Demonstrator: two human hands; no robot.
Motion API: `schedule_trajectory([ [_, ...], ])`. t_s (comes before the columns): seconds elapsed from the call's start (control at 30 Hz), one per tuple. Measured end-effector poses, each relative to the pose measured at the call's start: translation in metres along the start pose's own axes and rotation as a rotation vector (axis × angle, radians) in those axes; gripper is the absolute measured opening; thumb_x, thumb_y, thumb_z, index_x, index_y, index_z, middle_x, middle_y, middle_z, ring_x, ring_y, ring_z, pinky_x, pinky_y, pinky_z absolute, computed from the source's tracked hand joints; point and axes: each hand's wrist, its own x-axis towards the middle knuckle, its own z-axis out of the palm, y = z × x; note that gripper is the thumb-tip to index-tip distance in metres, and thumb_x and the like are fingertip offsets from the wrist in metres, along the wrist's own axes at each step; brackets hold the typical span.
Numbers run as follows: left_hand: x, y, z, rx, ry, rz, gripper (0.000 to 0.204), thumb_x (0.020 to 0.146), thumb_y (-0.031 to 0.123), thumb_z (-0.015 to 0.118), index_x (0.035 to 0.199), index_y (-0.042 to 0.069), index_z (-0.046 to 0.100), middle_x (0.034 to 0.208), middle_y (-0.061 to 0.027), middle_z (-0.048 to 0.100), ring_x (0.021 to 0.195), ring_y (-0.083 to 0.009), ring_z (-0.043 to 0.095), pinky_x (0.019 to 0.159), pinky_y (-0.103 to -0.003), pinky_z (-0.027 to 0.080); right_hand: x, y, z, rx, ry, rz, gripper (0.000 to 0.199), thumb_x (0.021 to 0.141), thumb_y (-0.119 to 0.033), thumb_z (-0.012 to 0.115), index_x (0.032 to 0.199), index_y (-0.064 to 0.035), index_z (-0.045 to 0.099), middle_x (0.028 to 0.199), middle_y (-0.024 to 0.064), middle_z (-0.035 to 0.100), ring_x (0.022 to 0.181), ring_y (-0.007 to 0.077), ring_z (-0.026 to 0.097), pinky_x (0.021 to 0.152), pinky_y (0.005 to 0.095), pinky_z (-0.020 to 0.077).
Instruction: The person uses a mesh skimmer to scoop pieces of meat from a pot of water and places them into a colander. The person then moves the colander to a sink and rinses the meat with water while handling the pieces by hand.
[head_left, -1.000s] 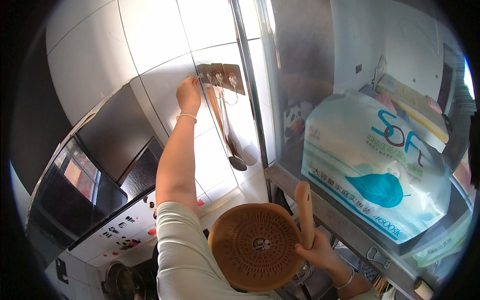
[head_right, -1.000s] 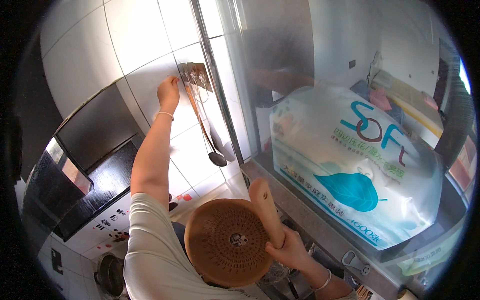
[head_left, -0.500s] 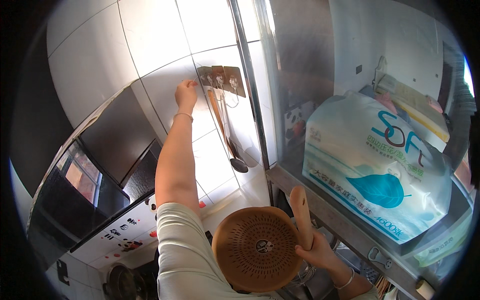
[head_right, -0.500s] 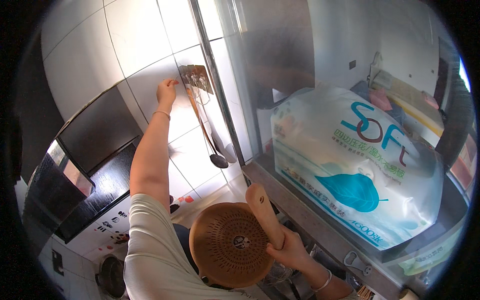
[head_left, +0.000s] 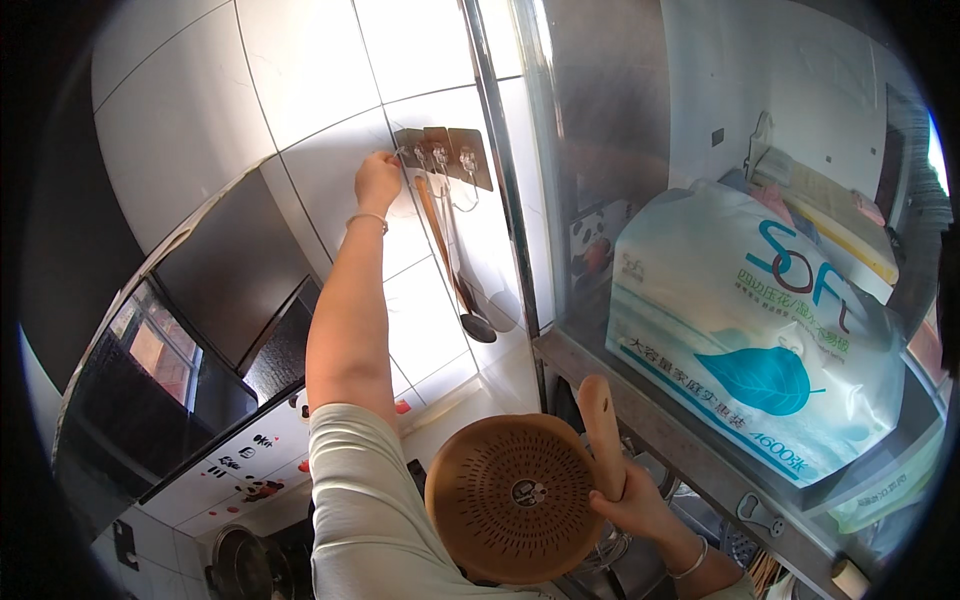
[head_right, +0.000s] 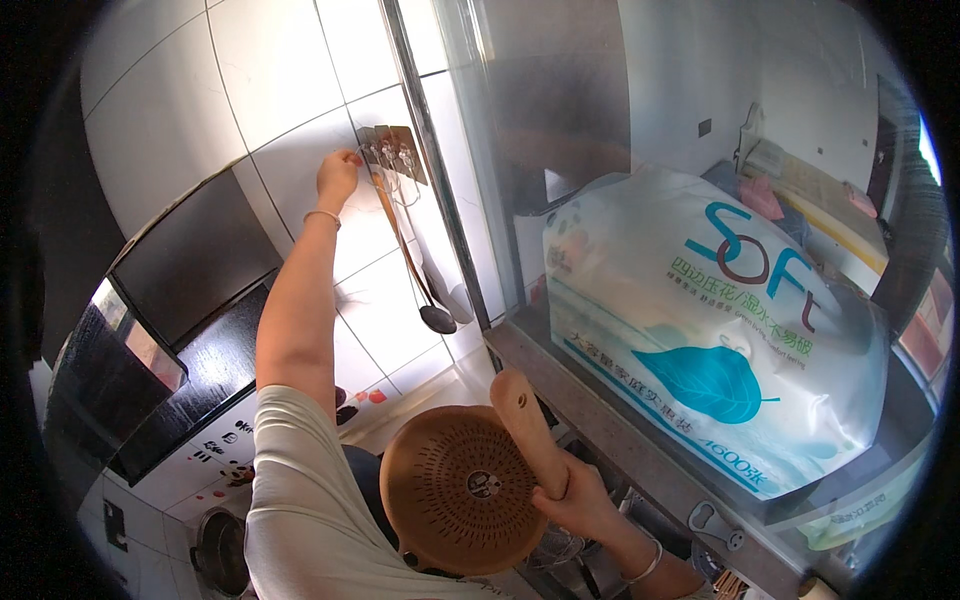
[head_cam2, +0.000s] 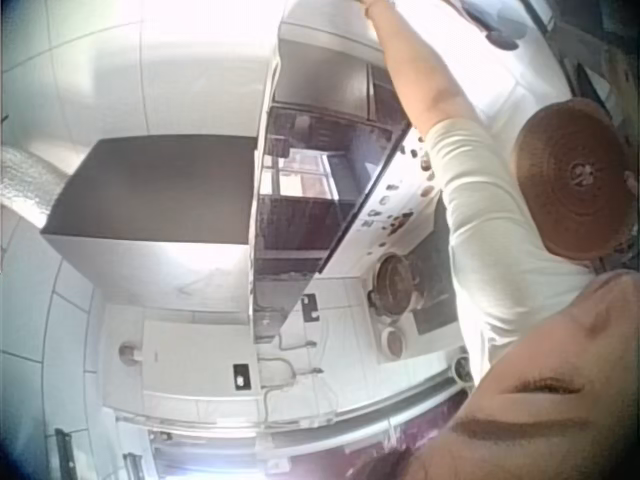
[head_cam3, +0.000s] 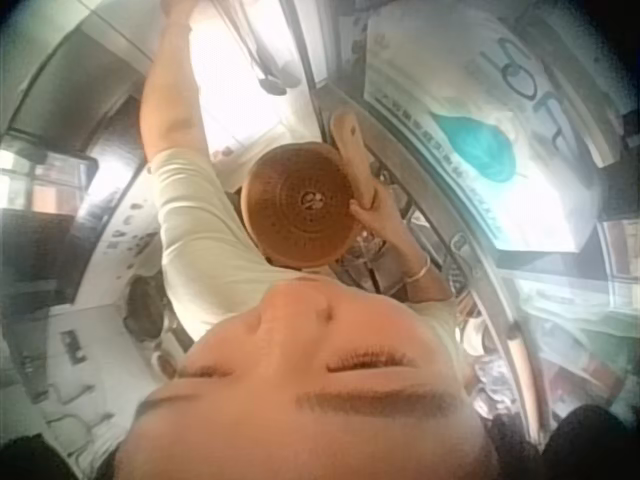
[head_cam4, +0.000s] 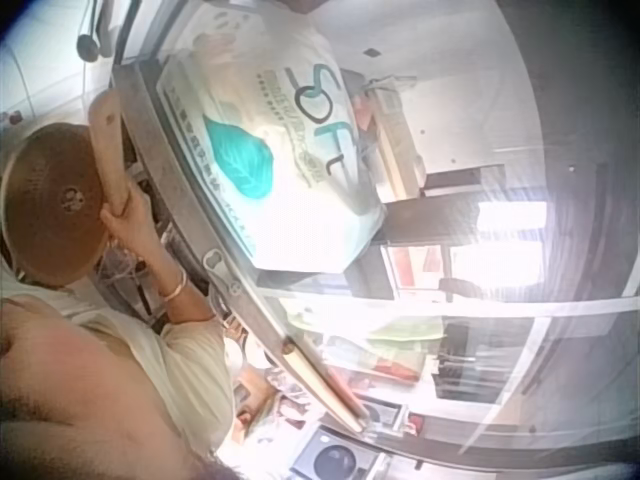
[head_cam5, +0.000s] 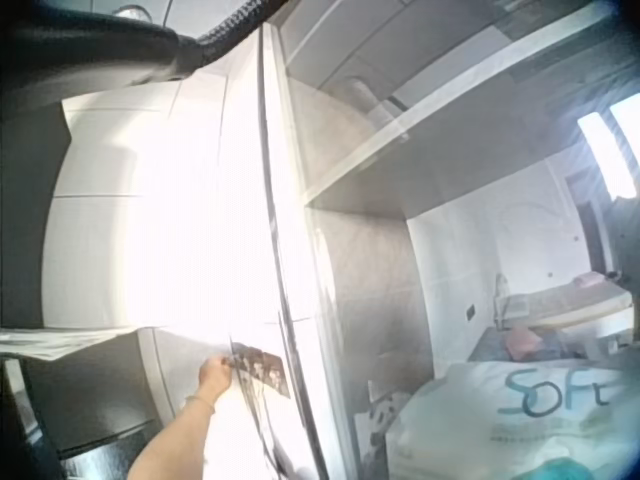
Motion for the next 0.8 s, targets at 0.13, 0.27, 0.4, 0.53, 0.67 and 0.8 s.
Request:
schedule_trajectory([
  [0.13,0.006,0.0,-0.012,0.118,-0.144,0.038,0.019,0.076,0.013,0.049,0.083,0.009,0.066,0.088,-0.0152,0.063,0.085,-0.0322,0.06,0.075,-0.039,0.047,0.0,-0.008,0.002,-0.023,0.013,-0.008,0.051,0.072,-0.013,0.063,0.118,0.001,0.046,0.098,0.0157,0.059,0.092,0.0214,0.058,0.079,0.0341,0.0448],
  [0.27,0.013,0.009,-0.023,0.355,-0.217,0.153,0.018,0.078,0.011,0.05,0.085,0.009,0.066,0.093,-0.0151,0.063,0.087,-0.0325,0.06,0.077,-0.041,0.047,-0.002,-0.007,0.003,-0.025,-0.01,0.028,0.052,0.071,-0.013,0.063,0.118,0.001,0.046,0.099,0.0153,0.059,0.092,0.0201,0.058,0.079,0.0334,0.0446],
  [0.4,-0.001,0.021,-0.023,0.576,-0.021,0.211,0.017,0.081,0.009,0.049,0.085,0.009,0.065,0.088,-0.012,0.064,0.085,-0.0317,0.061,0.075,-0.042,0.048,-0.003,-0.008,0.004,-0.047,-0.015,0.064,0.053,0.071,-0.013,0.064,0.119,0.001,0.046,0.1,0.0148,0.058,0.091,0.0188,0.057,0.079,0.0329,0.0444],
  [0.53,-0.008,0.027,-0.034,0.703,0.028,0.321,0.017,0.082,0.01,0.047,0.083,0.009,0.064,0.085,-0.011,0.061,0.083,-0.0288,0.061,0.069,-0.038,0.049,-0.004,-0.008,0.004,-0.014,-0.016,0.04,0.052,0.072,-0.013,0.064,0.119,0.0005,0.046,0.1,0.0147,0.058,0.091,0.0189,0.057,0.079,0.0333,0.0444],
  [0.67,-0.015,0.023,-0.035,0.729,-0.09,0.302,0.017,0.084,0.016,0.047,0.09,0.013,0.062,0.087,-0.0134,0.059,0.085,-0.0297,0.06,0.07,-0.039,0.049,-0.002,-0.002,0.003,0.015,-0.031,0.035,0.051,0.073,-0.013,0.063,0.119,-0.0002,0.046,0.1,0.0147,0.058,0.092,0.0202,0.057,0.079,0.0343,0.0446],
  [0.8,-0.018,0.019,-0.026,0.685,0.044,0.347,0.017,0.083,0.015,0.046,0.081,0.012,0.063,0.091,-0.0107,0.057,0.081,-0.0285,0.061,0.067,-0.037,0.049,-0.002,0.003,0.004,0.006,-0.03,0.018,0.053,0.073,-0.013,0.063,0.12,-0.0003,0.044,0.101,0.0152,0.057,0.093,0.0218,0.057,0.079,0.035,0.0447],
])
